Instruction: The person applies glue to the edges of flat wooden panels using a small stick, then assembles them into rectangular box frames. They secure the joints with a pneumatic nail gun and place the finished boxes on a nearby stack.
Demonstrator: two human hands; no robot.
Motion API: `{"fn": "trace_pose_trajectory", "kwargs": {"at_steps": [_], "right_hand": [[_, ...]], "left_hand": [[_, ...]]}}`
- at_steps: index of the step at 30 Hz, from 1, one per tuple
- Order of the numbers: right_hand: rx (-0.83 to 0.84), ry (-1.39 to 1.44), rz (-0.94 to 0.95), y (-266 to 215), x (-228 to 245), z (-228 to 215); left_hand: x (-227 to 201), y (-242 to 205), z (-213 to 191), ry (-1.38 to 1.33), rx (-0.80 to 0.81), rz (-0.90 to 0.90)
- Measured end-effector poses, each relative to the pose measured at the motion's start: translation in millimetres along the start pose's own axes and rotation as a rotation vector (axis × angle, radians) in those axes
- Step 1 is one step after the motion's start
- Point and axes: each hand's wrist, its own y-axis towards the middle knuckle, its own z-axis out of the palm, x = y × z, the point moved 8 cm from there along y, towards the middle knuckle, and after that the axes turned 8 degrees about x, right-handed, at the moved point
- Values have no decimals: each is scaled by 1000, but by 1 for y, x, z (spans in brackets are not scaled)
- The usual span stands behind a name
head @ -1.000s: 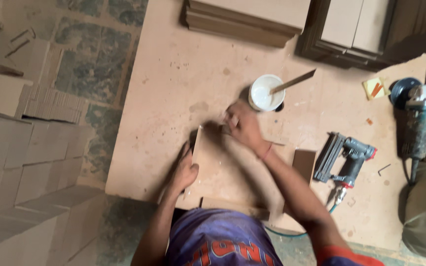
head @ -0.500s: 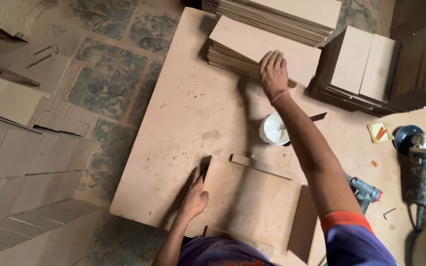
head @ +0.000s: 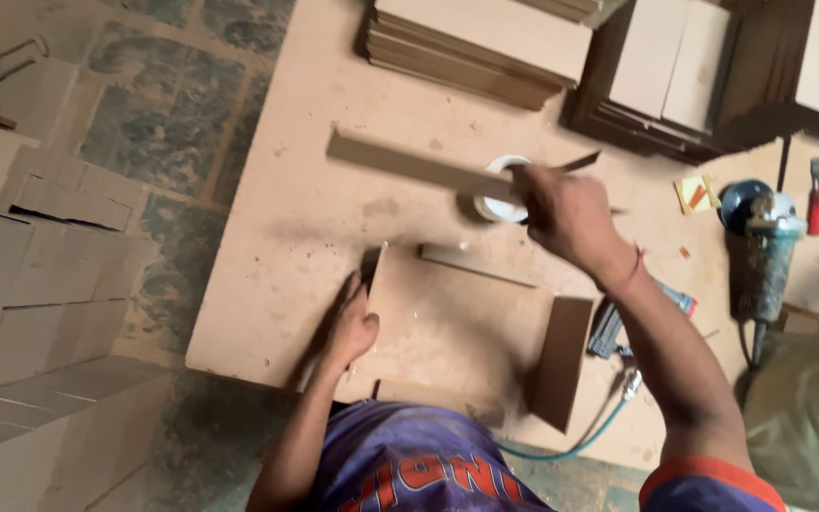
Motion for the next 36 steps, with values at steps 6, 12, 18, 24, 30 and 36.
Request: {"fn": "trace_pose_trajectory", "kwargs": {"at_steps": [6,12,18,24,30,36], "right_hand": [[57,-8,121,-76,1,51],[123,-73,128,-97,-23,114],[171,-92,114,-93,-34,150],[182,-54,105,-89,-33,153],[201,-36,123,-90,-38,154],[205,-58,117,-89,-38,170]], "left_hand": [[-15,-4,-9,-23,44,-31],[-26,-6,-12,-30,47,-62],[-28,-8,-14,-29,34,-61],[-28,-8,-15,-45,34,-50],[-28,-8,-14,-71,49,-60],[-31,-9,-15,-68,63,-49]]}}
